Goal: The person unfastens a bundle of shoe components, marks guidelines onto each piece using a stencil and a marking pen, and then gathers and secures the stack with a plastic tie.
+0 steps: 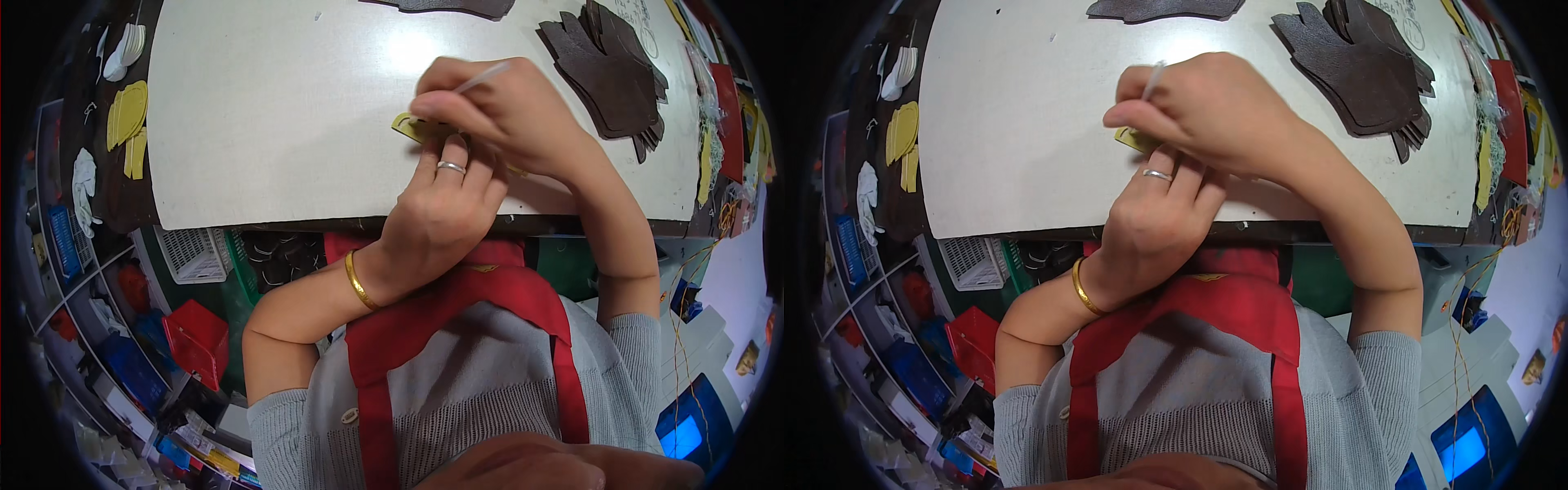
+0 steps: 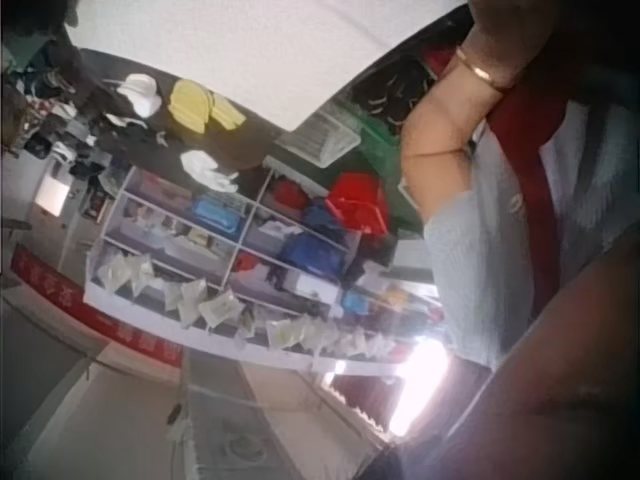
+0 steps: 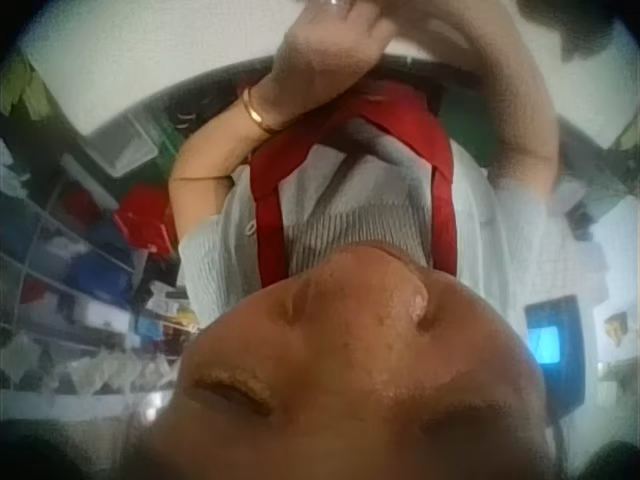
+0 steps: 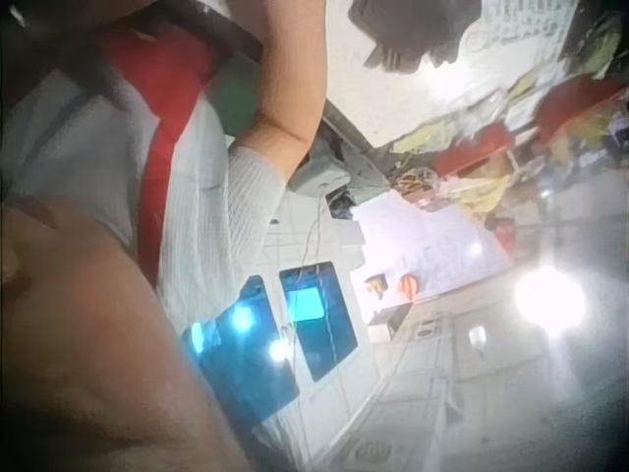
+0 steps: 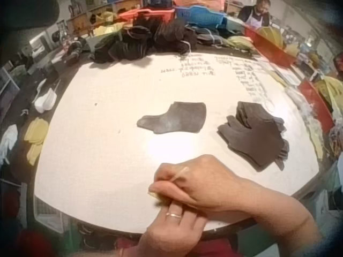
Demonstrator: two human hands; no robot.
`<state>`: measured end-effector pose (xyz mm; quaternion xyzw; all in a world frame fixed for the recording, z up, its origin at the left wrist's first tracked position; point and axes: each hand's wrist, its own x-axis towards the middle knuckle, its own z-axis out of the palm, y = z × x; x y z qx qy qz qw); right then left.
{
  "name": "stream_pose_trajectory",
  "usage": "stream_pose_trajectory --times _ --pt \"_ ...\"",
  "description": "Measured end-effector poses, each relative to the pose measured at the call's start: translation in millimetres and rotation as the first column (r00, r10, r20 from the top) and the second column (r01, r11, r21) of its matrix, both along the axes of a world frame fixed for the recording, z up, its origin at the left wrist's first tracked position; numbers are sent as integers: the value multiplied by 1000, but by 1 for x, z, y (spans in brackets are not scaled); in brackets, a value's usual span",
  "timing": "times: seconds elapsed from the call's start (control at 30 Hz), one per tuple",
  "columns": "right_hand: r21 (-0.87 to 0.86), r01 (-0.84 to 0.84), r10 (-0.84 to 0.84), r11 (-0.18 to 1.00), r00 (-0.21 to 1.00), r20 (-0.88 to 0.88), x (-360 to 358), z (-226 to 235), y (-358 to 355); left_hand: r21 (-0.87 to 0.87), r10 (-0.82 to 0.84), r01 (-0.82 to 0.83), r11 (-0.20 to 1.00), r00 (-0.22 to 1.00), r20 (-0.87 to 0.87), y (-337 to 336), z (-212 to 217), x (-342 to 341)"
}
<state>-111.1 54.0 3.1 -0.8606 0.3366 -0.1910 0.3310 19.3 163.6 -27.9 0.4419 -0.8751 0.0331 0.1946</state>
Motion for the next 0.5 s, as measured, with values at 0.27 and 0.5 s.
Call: stream_pose_trajectory --times 0.27,0.5 --pt "-63 -4 1 998 999 -43 6 -2 -1 -16 20 -21 1000 998 -55 1 -4 -3" --pt "-261 -198 122 945 952 -282 -19 17 -17 -8 47 -47 999 998 -41 -4 -1 -5"
